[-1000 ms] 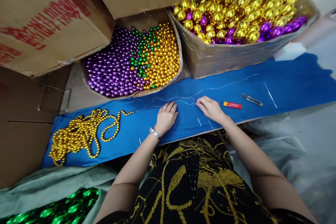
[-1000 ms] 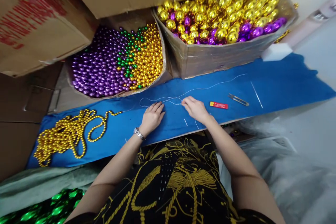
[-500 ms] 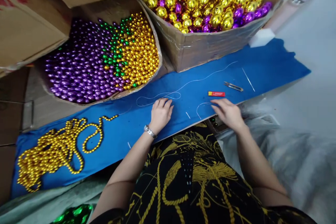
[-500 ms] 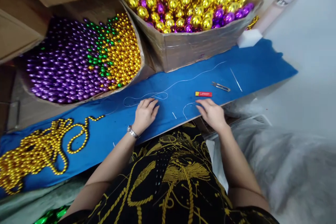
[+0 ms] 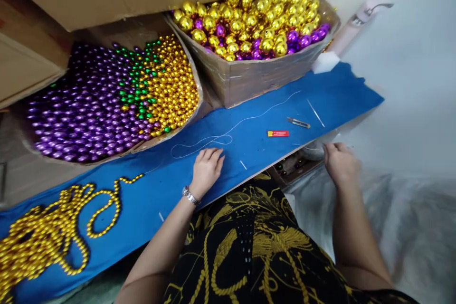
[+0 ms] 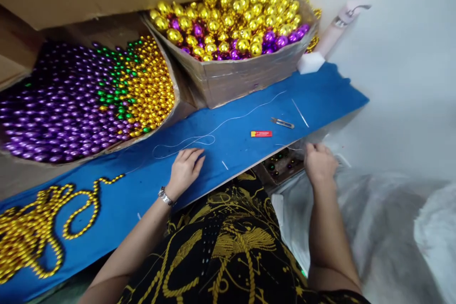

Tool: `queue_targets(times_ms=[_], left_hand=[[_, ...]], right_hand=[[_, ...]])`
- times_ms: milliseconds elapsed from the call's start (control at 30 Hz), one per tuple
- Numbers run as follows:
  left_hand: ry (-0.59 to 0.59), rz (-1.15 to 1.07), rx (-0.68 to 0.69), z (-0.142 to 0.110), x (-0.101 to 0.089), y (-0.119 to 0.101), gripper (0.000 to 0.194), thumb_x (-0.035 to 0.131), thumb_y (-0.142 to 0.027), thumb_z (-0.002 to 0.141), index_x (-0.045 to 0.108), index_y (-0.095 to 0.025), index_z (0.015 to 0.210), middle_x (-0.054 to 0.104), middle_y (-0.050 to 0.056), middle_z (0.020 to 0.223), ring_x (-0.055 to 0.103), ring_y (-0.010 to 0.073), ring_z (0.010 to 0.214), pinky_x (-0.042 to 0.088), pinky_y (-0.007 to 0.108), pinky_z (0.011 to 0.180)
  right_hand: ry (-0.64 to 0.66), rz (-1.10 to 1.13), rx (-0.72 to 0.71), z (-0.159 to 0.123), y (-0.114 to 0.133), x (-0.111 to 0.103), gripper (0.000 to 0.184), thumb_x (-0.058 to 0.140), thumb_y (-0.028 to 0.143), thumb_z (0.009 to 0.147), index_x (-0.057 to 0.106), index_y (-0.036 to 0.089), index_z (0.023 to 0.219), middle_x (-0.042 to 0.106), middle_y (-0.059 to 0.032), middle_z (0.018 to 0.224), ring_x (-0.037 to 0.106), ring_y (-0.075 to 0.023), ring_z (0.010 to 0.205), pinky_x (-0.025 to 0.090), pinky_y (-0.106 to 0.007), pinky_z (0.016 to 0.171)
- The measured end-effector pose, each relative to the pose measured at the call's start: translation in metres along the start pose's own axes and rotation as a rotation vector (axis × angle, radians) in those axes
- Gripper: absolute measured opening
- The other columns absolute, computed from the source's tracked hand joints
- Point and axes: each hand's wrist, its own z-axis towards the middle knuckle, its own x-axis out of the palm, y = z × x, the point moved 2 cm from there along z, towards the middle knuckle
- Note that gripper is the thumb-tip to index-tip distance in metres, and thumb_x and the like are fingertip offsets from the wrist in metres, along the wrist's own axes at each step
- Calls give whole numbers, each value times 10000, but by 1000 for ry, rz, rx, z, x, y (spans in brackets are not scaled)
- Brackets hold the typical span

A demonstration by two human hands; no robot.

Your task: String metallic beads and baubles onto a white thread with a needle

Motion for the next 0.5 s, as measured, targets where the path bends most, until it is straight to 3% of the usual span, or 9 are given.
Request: queue_targets(times_ms=[133, 300, 500], left_hand=[[-20, -27, 63, 1, 2, -9, 260, 518, -283, 954, 655, -162, 1140, 690, 97, 1089, 604, 243, 998, 505, 387, 898], [-71, -39, 94, -9, -5, -15, 241, 548, -250, 940, 643, -163, 1144, 686, 97, 1081, 604, 239, 1000, 514, 386, 897], [-61, -46, 69, -28, -10, -27, 239, 539, -243, 945, 646, -157, 1140, 700, 94, 1068, 608, 222, 999, 539, 375, 892]], right_hand=[[-2, 20, 83, 35, 14, 3, 405, 369, 362, 1001, 559, 278, 1349, 596, -118, 1206, 568, -230, 983, 447, -314, 723], [67, -11, 195, 92, 17, 19, 401, 324, 197, 980, 604, 163, 1266, 622, -182, 1138, 563, -263, 1016, 451, -347, 749], [130, -19, 146, 112, 8, 29, 441, 274, 86, 940, 674, 38, 1121, 631, -273, 1093, 582, -342, 1063, 415, -442, 788]])
